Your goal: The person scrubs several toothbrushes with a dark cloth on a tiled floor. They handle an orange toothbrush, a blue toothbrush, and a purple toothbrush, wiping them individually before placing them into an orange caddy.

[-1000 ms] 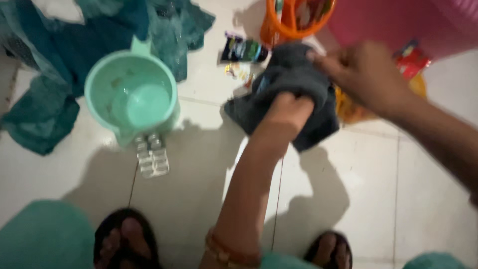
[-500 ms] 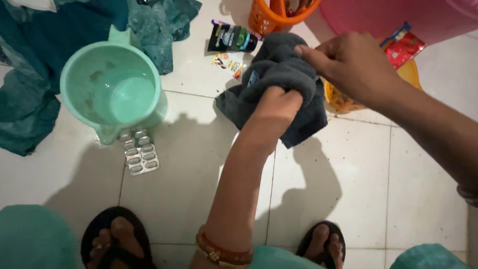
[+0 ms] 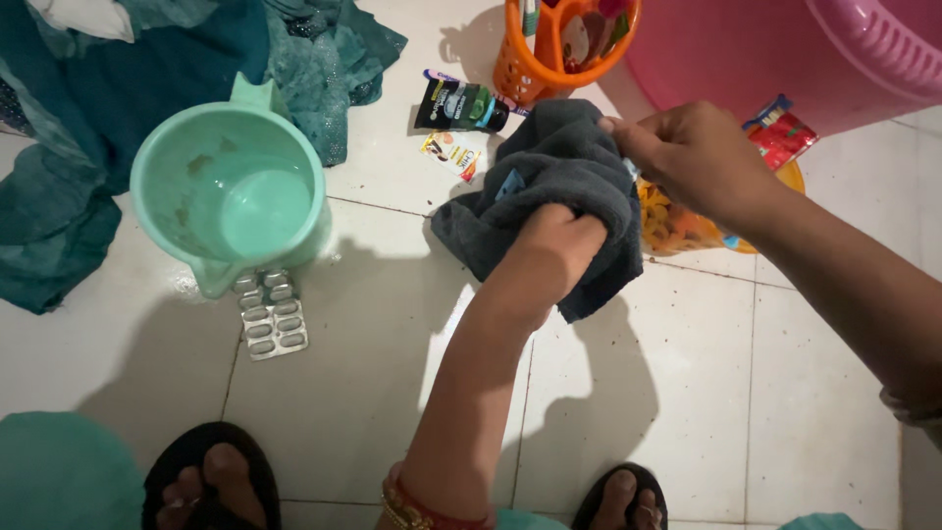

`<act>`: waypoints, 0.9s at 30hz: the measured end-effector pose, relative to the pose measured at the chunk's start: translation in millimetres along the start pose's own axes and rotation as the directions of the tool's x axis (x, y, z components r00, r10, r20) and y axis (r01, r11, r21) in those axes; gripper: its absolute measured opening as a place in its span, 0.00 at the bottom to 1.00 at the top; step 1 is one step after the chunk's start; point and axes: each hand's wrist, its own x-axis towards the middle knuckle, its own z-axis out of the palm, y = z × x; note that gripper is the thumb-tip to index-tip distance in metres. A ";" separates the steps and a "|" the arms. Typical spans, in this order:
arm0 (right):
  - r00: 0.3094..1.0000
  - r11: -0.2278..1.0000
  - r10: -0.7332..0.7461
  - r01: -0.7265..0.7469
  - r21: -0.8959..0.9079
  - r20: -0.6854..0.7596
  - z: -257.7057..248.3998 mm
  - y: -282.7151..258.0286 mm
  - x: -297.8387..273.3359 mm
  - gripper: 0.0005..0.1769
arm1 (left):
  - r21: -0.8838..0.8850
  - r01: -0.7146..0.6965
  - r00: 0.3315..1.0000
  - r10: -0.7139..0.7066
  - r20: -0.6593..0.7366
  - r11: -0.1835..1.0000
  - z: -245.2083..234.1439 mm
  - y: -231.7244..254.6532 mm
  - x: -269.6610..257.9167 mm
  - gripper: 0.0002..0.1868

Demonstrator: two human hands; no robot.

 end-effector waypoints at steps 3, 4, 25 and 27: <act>1.000 0.999 0.021 -0.021 -0.026 -0.015 0.9 2.3 6.3 0.35 | 0.145 0.115 0.993 -0.111 -0.040 0.983 0.9 4.6 2.0 0.19; 0.999 0.999 0.042 -0.043 -0.013 -0.012 1.2 4.5 8.7 0.35 | 0.139 0.085 0.996 -0.082 -0.023 0.987 -0.3 5.7 0.7 0.19; 0.966 0.981 0.189 -0.180 0.070 -0.175 -13.1 17.1 -3.2 0.37 | -0.093 -0.051 0.976 0.070 0.206 0.994 -60.7 11.9 -16.0 0.11; 0.983 0.981 0.150 -0.134 0.144 -0.109 -1.3 7.8 -14.8 0.39 | -0.086 -0.042 0.976 0.059 0.211 0.995 -60.5 12.5 -19.4 0.11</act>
